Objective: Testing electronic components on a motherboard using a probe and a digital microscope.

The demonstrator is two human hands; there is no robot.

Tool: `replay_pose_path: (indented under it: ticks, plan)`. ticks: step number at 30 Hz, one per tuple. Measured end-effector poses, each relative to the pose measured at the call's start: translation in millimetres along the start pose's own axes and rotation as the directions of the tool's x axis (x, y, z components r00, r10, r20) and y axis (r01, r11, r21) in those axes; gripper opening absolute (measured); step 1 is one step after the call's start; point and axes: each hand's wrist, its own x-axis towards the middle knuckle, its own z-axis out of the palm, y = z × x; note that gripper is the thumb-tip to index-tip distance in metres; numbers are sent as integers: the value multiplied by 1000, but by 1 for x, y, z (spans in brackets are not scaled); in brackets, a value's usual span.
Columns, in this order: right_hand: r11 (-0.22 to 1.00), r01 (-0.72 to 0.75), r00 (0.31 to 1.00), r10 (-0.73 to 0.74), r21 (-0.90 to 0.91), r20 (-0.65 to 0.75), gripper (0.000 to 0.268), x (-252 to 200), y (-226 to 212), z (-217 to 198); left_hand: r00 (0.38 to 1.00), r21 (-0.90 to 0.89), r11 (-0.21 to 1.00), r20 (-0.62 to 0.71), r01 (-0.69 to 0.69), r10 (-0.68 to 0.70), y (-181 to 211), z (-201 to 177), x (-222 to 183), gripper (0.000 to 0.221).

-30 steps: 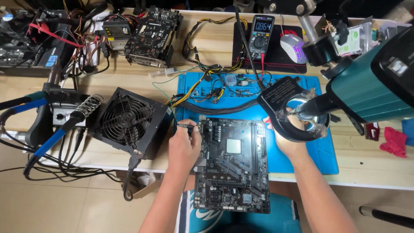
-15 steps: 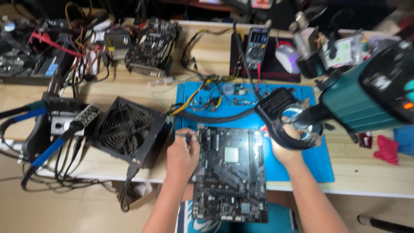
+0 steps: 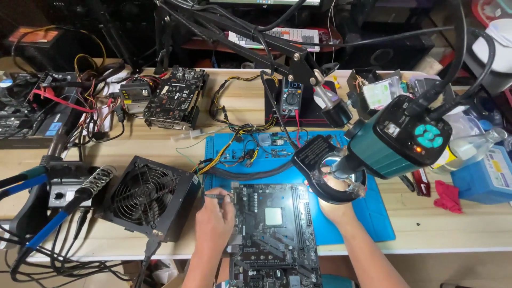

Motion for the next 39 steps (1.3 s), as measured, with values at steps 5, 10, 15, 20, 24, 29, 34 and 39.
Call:
replay_pose_path:
  ticks: [5, 10, 15, 20, 24, 29, 34, 39]
  plan:
    - [999, -17, 1000, 16, 43, 25, 18, 1, 0, 2, 1000, 0, 1000, -8, -24, 24, -4, 2, 0, 12]
    - [965, -237, 971, 229, 113, 74, 20, 2, 0, 4, 1000, -3, 1000, 12, 24, -24, -1, 0, 0, 13]
    - [998, 34, 999, -35, 49, 31, 18, -2, 9, 2, 1000, -3, 1000, 5, 26, -26, 2, -1, -1, 12]
    - [999, -37, 998, 37, 3, 42, 15, 2, -1, 0, 1000, 8, 1000, -6, 28, -28, -1, 1, 0, 14]
    - [997, -67, 997, 68, -23, 36, 12, 2, -6, -1, 998, 3, 998, -1, 62, -62, 1, 0, 0, 14]
    - [997, -75, 997, 74, 9, 22, 10, 1, 2, 3, 999, -7, 1000, -14, 30, -30, -3, 2, 1, 16]
    - [993, -115, 993, 115, 12, 0, 10, -1, -4, 5, 987, 78, 993, -127, -84, 94, -1, 8, -4, 13]
    - [997, -58, 998, 58, -44, 10, 10, 1, 18, 10, 978, 32, 988, -144, -150, 153, -3, 6, -2, 9]
